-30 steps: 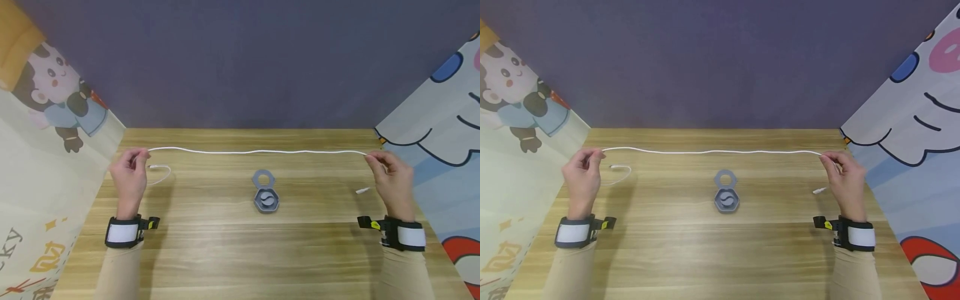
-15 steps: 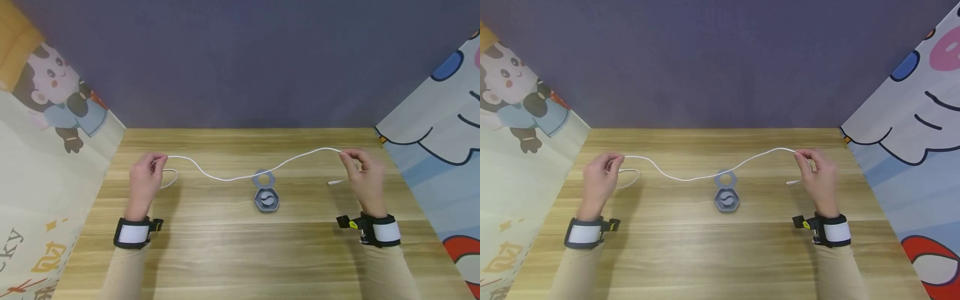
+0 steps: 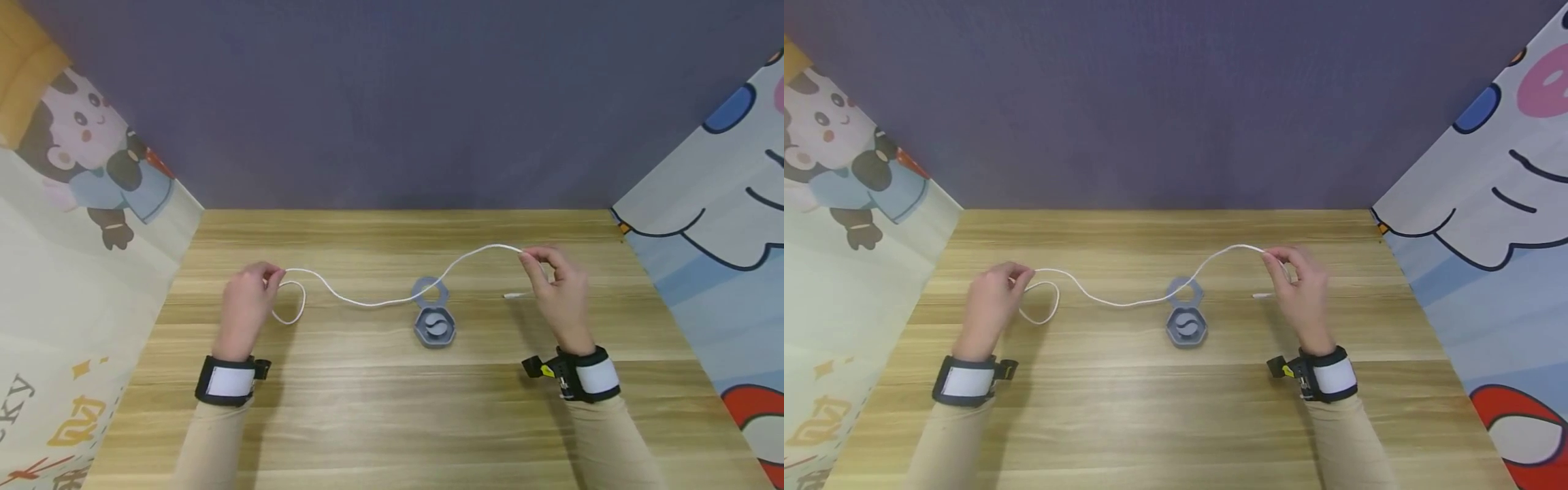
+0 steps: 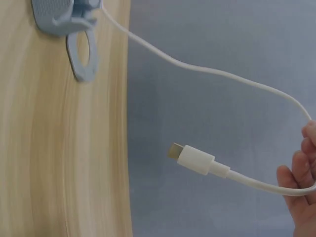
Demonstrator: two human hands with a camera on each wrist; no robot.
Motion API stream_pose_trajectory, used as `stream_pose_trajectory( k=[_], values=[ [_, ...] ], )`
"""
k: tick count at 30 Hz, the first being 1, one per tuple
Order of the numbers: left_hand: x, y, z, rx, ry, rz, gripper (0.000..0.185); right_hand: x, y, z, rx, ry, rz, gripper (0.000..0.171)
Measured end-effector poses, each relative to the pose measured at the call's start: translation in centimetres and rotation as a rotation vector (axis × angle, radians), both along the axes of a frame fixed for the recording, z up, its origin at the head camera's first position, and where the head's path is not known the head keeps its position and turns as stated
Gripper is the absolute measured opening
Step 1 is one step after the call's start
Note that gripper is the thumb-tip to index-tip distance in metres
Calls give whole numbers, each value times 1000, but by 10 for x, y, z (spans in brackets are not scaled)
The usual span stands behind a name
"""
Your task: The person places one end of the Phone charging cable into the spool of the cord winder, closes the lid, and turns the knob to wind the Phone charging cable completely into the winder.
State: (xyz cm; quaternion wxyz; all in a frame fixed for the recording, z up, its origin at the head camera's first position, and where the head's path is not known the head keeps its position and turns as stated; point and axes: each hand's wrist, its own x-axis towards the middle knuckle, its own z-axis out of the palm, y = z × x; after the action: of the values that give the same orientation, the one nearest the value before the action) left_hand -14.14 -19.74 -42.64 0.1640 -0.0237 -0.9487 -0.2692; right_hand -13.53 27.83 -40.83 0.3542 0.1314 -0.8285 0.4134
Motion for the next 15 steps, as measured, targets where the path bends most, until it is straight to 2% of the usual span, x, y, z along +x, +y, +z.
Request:
stream_pose_trajectory(
  k=[4, 9, 12, 15],
  values=[
    [3, -1, -3, -86, -113, -2, 21, -1, -11, 0, -17, 5, 50, 14],
    [6, 1, -4, -172, -203, -5, 22, -2, -21, 0, -35, 20, 80, 15],
    [8, 7, -3, -162, -189, 3, 26, -3, -27, -1, -37, 29, 97, 16],
    [9, 18, 1, -131, -87, 0, 34, -3, -34, -1, -41, 42, 112, 18]
  ],
)
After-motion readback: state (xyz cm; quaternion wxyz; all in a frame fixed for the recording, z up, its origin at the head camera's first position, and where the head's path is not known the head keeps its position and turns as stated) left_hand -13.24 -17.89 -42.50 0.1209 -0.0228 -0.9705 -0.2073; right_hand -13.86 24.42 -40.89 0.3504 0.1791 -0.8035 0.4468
